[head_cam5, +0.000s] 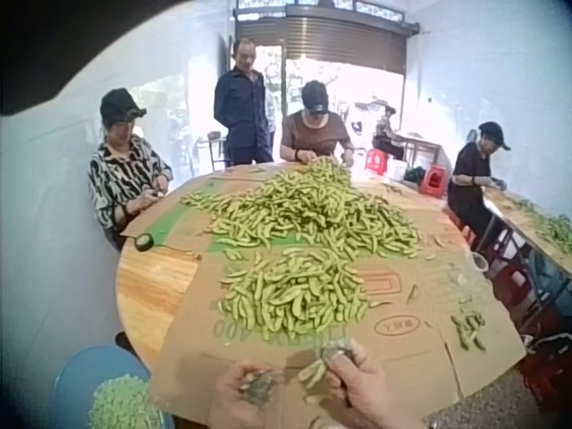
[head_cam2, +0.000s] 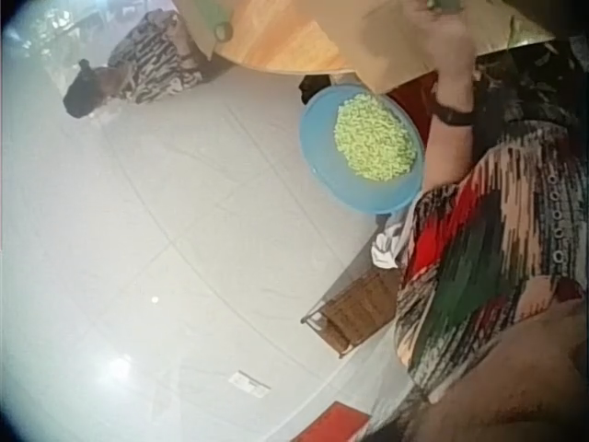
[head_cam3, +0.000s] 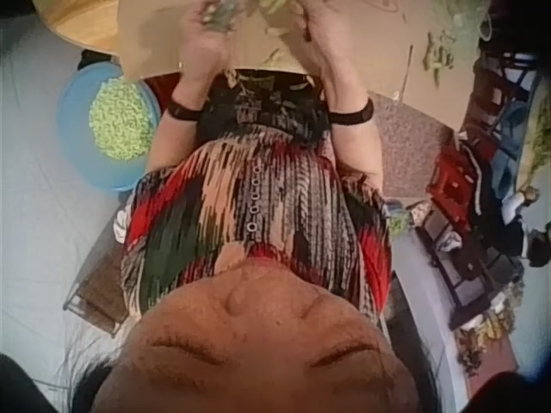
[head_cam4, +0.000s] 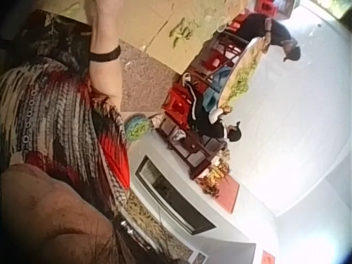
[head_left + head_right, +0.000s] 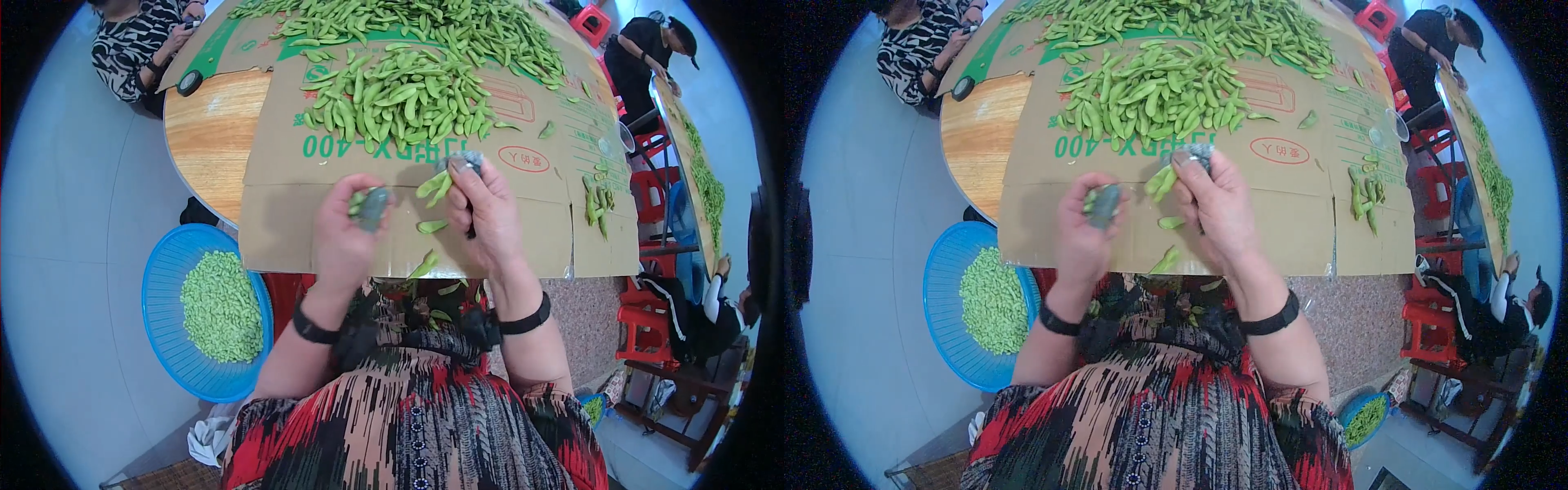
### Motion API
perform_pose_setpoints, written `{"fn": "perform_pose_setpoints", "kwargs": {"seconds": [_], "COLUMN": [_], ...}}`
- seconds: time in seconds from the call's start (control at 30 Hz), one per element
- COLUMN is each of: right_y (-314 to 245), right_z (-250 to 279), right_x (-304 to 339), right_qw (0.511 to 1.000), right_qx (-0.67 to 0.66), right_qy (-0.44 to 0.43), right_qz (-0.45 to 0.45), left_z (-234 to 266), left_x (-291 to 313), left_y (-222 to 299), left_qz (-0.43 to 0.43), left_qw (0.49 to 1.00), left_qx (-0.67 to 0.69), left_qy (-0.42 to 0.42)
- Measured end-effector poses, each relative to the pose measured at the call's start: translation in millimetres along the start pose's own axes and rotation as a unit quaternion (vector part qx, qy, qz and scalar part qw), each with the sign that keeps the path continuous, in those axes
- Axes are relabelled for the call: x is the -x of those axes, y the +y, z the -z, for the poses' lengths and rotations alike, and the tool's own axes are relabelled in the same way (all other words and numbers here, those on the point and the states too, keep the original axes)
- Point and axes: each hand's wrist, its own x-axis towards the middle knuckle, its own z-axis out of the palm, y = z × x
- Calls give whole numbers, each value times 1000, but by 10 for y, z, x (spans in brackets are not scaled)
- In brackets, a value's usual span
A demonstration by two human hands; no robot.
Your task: Shelling green soybean pods and placing the beans into a basket.
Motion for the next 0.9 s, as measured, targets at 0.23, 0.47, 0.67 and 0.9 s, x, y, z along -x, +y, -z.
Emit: {"fn": "perform_pose_setpoints", "kwargs": {"seconds": [0.23,0.47,0.67,0.9], "right_y": [40,-191,-643,-308], "right_z": [122,215,1129,671], "right_x": [111,-1,-861,-569], "right_qw": [840,835,654,661], "right_qx": [522,509,731,741], "right_qy": [-141,-201,135,-5], "right_qz": [51,62,140,116], "left_z": [1488,3137,1800,87], "left_x": [412,1116,445,12], "left_y": [431,124,643,286], "left_qz": [-56,259,-145,-250], "left_qw": [953,624,665,825], "left_qx": [-109,-722,-686,-482], "left_qy": [275,148,256,-154]}}
